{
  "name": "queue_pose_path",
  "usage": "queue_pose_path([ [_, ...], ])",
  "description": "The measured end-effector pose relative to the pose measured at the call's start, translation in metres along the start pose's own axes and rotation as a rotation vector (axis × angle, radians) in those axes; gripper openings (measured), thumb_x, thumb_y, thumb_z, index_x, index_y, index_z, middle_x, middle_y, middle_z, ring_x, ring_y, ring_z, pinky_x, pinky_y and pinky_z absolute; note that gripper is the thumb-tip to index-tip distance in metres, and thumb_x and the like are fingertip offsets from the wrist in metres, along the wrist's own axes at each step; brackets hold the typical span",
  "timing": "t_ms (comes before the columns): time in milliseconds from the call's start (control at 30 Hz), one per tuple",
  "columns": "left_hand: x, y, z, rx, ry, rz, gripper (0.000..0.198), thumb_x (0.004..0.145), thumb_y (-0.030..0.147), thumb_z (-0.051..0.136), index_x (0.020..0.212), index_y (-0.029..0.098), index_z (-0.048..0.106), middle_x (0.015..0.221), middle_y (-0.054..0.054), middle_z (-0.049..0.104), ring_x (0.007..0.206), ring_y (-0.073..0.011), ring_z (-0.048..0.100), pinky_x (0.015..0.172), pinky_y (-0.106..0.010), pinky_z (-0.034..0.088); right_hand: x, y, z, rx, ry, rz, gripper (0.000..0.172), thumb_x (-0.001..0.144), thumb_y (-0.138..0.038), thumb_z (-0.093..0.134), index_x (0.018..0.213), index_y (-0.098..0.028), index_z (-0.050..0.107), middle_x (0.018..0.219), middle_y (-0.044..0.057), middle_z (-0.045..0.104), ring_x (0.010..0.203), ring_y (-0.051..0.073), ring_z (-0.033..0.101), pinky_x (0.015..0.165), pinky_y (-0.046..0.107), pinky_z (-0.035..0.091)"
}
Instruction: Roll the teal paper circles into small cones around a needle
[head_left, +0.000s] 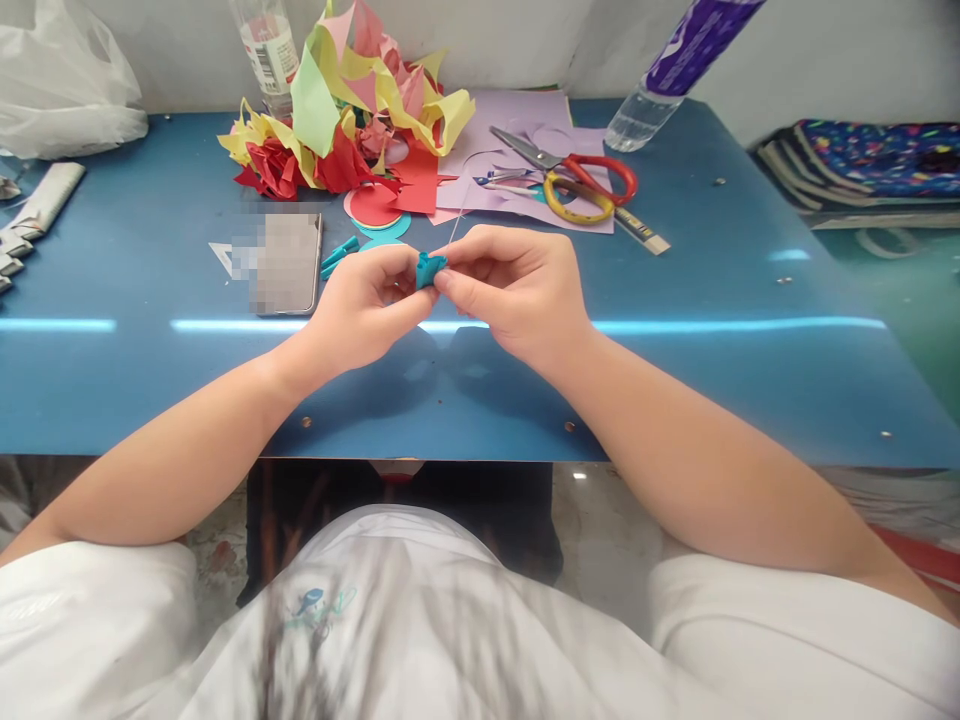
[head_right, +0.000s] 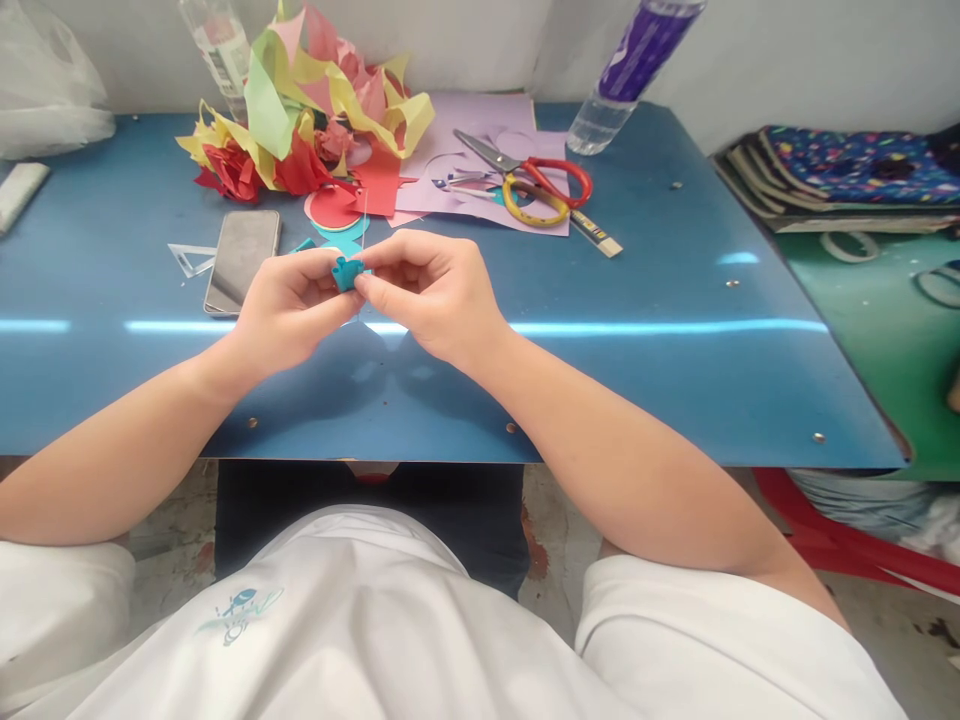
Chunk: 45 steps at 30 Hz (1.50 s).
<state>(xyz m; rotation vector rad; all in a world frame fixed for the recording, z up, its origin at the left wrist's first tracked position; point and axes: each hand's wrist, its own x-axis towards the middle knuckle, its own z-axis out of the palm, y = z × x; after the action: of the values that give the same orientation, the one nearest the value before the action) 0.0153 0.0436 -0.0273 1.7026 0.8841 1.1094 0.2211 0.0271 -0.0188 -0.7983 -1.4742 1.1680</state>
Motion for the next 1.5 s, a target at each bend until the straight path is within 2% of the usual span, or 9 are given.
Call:
queue_pose_path([
  [200,-0.001,0.001,-0.001,0.069,-0.007,0.017,0.042,0.073,0.049,0.105,0.067,0.033,0.067,0.071,-0.003,0.058,0.075,-0.0256,0.053,0.069,-0.052,0.048,0.0,0.003,-0.001,-0.057,0.033,-0.019,0.044,0.079,-0.065,0.112,0.086,-0.03,0.085,0.086,0.004,0.079,0.083,0.027,0.071,0.077,0.049,0.068],
  [500,0.0,-0.003,-0.001,0.053,-0.012,0.06,0.034,0.072,0.037,0.101,0.072,0.033,0.067,0.072,-0.003,0.058,0.079,-0.0262,0.053,0.073,-0.052,0.051,0.0,0.002,-0.005,-0.094,0.008,0.04,0.05,0.074,-0.068,0.115,0.084,-0.034,0.079,0.078,0.005,0.073,0.09,0.033,0.071,0.075,0.054,0.063],
  [667,0.002,-0.006,-0.001,0.048,0.003,0.055,0.037,0.075,0.043,0.101,0.07,0.034,0.065,0.069,-0.003,0.053,0.077,-0.0272,0.055,0.073,-0.055,0.053,0.0,0.004,-0.006,-0.127,0.005,0.02,0.051,0.077,-0.073,0.112,0.084,-0.035,0.079,0.079,0.004,0.071,0.087,0.032,0.069,0.074,0.053,0.061],
  [900,-0.001,-0.004,0.003,-0.03,0.084,0.069,0.046,0.068,0.055,0.115,0.091,0.036,0.08,0.085,-0.003,0.075,0.083,-0.0283,0.067,0.072,-0.053,0.061,0.003,0.003,-0.002,-0.043,0.032,-0.033,0.046,0.078,-0.064,0.114,0.083,-0.031,0.082,0.078,0.001,0.071,0.075,0.022,0.06,0.07,0.044,0.056],
  [1000,-0.004,-0.001,0.006,-0.049,0.143,0.048,0.051,0.073,0.054,0.116,0.099,0.036,0.077,0.092,-0.002,0.079,0.086,-0.028,0.073,0.074,-0.051,0.063,0.005,0.002,0.001,0.041,0.043,-0.002,0.044,0.076,-0.057,0.116,0.083,-0.029,0.082,0.08,0.0,0.075,0.074,0.02,0.061,0.073,0.044,0.059],
  [1100,-0.005,0.0,0.008,-0.049,0.177,0.035,0.052,0.075,0.055,0.114,0.092,0.033,0.071,0.091,-0.002,0.079,0.083,-0.026,0.073,0.075,-0.05,0.063,0.008,0.001,0.003,0.066,0.048,0.031,0.05,0.074,-0.059,0.118,0.081,-0.029,0.078,0.077,-0.001,0.072,0.071,0.019,0.06,0.069,0.042,0.056],
  [1333,-0.008,0.0,0.009,-0.081,0.206,0.05,0.036,0.081,0.031,0.1,0.082,0.027,0.064,0.082,0.0,0.074,0.077,-0.0195,0.071,0.073,-0.041,0.062,0.009,0.002,0.002,0.012,0.031,0.034,0.056,0.073,-0.066,0.117,0.087,-0.029,0.076,0.09,-0.001,0.078,0.081,0.021,0.067,0.072,0.041,0.06],
  [1433,-0.008,0.0,0.008,-0.092,0.205,0.061,0.033,0.081,0.027,0.098,0.08,0.026,0.065,0.082,0.001,0.072,0.077,-0.0175,0.07,0.074,-0.038,0.061,0.008,0.003,0.001,-0.013,0.014,0.031,0.053,0.077,-0.066,0.114,0.092,-0.029,0.079,0.092,0.002,0.081,0.081,0.023,0.07,0.066,0.042,0.059],
  [1500,-0.008,0.0,0.008,-0.083,0.203,0.051,0.029,0.082,0.026,0.097,0.08,0.025,0.068,0.083,0.0,0.074,0.079,-0.0179,0.071,0.076,-0.039,0.063,0.007,0.004,0.0,-0.025,0.022,0.01,0.047,0.08,-0.063,0.112,0.093,-0.03,0.081,0.093,0.002,0.083,0.083,0.025,0.072,0.071,0.044,0.063],
])
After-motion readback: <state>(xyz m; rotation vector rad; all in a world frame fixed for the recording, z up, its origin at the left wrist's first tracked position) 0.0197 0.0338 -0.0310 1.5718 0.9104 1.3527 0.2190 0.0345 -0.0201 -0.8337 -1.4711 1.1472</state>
